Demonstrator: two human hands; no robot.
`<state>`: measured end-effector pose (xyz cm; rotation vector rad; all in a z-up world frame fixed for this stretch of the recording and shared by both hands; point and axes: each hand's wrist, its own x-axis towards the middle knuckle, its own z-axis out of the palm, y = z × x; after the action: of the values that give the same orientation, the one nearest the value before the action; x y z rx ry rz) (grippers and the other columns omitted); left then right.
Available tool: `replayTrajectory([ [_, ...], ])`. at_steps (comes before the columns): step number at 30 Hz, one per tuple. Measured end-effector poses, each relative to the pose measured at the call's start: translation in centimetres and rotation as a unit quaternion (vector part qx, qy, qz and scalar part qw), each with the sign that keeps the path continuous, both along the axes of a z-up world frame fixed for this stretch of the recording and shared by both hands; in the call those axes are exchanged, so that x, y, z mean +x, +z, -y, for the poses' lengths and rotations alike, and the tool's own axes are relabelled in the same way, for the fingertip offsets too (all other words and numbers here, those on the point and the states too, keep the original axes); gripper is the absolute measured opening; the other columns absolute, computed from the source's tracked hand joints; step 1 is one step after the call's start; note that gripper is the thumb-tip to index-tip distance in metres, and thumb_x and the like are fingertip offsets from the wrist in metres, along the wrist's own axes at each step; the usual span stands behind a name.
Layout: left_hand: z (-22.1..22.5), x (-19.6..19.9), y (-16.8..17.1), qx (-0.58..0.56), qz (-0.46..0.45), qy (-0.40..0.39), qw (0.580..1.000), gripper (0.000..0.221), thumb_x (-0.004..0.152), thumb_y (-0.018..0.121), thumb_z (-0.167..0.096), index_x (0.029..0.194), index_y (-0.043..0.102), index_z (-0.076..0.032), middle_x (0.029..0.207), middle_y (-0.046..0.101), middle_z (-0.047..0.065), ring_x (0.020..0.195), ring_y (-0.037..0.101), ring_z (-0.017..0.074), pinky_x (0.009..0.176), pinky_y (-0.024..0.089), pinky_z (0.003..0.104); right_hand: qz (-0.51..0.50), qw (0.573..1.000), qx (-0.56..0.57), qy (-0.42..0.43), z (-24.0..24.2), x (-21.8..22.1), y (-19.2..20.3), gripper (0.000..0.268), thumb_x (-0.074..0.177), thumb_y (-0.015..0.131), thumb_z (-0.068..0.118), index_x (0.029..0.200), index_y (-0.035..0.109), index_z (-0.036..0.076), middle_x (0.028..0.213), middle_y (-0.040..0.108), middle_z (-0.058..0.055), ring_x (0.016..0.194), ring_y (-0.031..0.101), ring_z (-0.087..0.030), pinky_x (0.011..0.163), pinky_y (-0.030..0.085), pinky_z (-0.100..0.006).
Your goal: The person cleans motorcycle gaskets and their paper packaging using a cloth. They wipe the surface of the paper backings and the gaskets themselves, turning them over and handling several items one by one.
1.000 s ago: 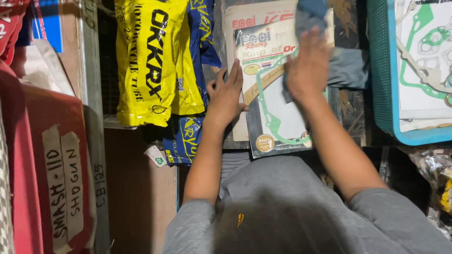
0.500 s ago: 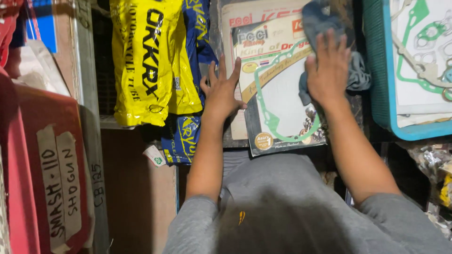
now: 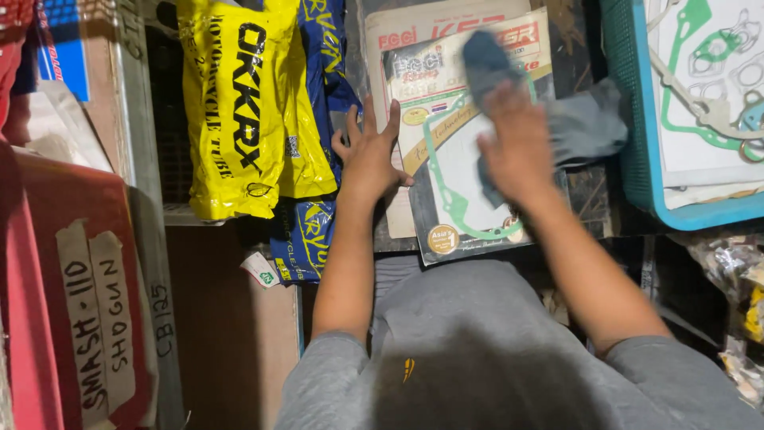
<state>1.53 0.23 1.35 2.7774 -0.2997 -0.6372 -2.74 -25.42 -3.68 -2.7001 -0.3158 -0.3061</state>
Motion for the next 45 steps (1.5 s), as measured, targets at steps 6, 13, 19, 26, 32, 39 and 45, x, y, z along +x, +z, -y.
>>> replayTrajectory([
  [6, 0.0, 0.0, 0.0, -0.003, -0.002, 0.007, 1.0, 0.137, 0.058, 0.101, -0.042, 0.167, 0.02, -0.023, 0.172, 0.002, 0.022, 0.154, 0.006, 0.0489, 0.11, 0.009, 0.075, -0.039, 0.992, 0.116, -0.016, -8.0, -2.7, 1.4, 0.07, 0.09, 0.075, 0.019, 0.152, 0.05, -0.002, 0.156, 0.046, -0.03, 0.145, 0.04, -0.05, 0.121, 0.026, -0.059],
  [13, -0.3, -0.3, 0.1, -0.023, -0.005, 0.011, 1.0, 0.135, 0.061, 0.101, -0.036, 0.168, 0.018, -0.026, 0.173, 0.001, 0.02, 0.155, 0.005, 0.0478, 0.112, 0.01, 0.073, 0.025, 0.988, 0.076, 0.131, -5.8, -3.1, 1.0, 0.066, 0.096, 0.065, 0.05, 0.148, 0.059, 0.009, 0.149, 0.058, -0.017, 0.145, 0.047, -0.037, 0.121, 0.029, -0.051],
  [19, -0.5, -0.9, -2.4, -0.002, 0.105, 0.013, 0.994, 0.146, 0.041, 0.105, -0.035, 0.164, 0.026, -0.03, 0.171, 0.014, 0.018, 0.152, 0.018, 0.0438, 0.108, 0.022, 0.06, -0.101, 0.989, 0.048, -0.092, 2.5, -0.6, 1.1, 0.063, 0.103, 0.052, 0.03, 0.159, 0.042, 0.003, 0.168, 0.03, -0.018, 0.154, 0.02, -0.04, 0.123, 0.01, -0.055],
  [26, -1.0, -3.5, -2.3, -0.141, 0.171, 0.016, 0.975, 0.082, 0.082, 0.08, -0.028, 0.154, 0.047, -0.005, 0.168, 0.016, 0.024, 0.151, 0.018, 0.0443, 0.11, 0.021, 0.058, 0.031, 0.976, 0.183, -0.115, 2.1, -1.3, 0.8, 0.05, 0.096, 0.064, -0.001, 0.143, 0.049, -0.011, 0.156, 0.041, -0.03, 0.142, 0.044, -0.047, 0.117, 0.037, -0.052],
  [32, 0.8, -4.3, -0.8, -0.311, 0.164, 0.081, 0.933, 0.08, 0.091, 0.073, -0.02, 0.157, 0.031, -0.003, 0.154, 0.047, 0.024, 0.134, 0.049, 0.0396, 0.106, 0.041, 0.05, 0.086, 0.953, 0.274, -0.097, 1.6, -1.5, 2.3, 0.039, 0.088, 0.06, -0.012, 0.126, 0.061, -0.013, 0.144, 0.056, -0.031, 0.132, 0.056, -0.044, 0.112, 0.043, -0.049],
  [39, -0.5, -4.4, -0.8, -0.409, 0.173, 0.16, 0.881, 0.084, 0.096, 0.058, 0.006, 0.164, 0.016, -0.02, 0.161, 0.048, 0.02, 0.136, 0.063, 0.0333, 0.104, 0.055, 0.035, 0.078, 0.938, 0.334, -0.057, 0.0, -1.0, 4.2, 0.04, 0.086, 0.052, -0.016, 0.124, 0.063, -0.014, 0.14, 0.06, -0.027, 0.131, 0.057, -0.039, 0.113, 0.044, -0.044],
  [45, -1.7, -4.7, 2.2, -0.557, 0.184, 0.183, 0.789, 0.073, 0.1, 0.054, 0.009, 0.163, 0.022, -0.005, 0.169, 0.034, 0.018, 0.151, 0.043, 0.0282, 0.127, 0.033, 0.036, 0.084, 0.945, 0.314, -0.032, 0.5, 0.0, 2.4, 0.033, 0.088, 0.054, -0.014, 0.119, 0.065, -0.017, 0.132, 0.065, -0.028, 0.122, 0.062, -0.04, 0.108, 0.046, -0.043],
])
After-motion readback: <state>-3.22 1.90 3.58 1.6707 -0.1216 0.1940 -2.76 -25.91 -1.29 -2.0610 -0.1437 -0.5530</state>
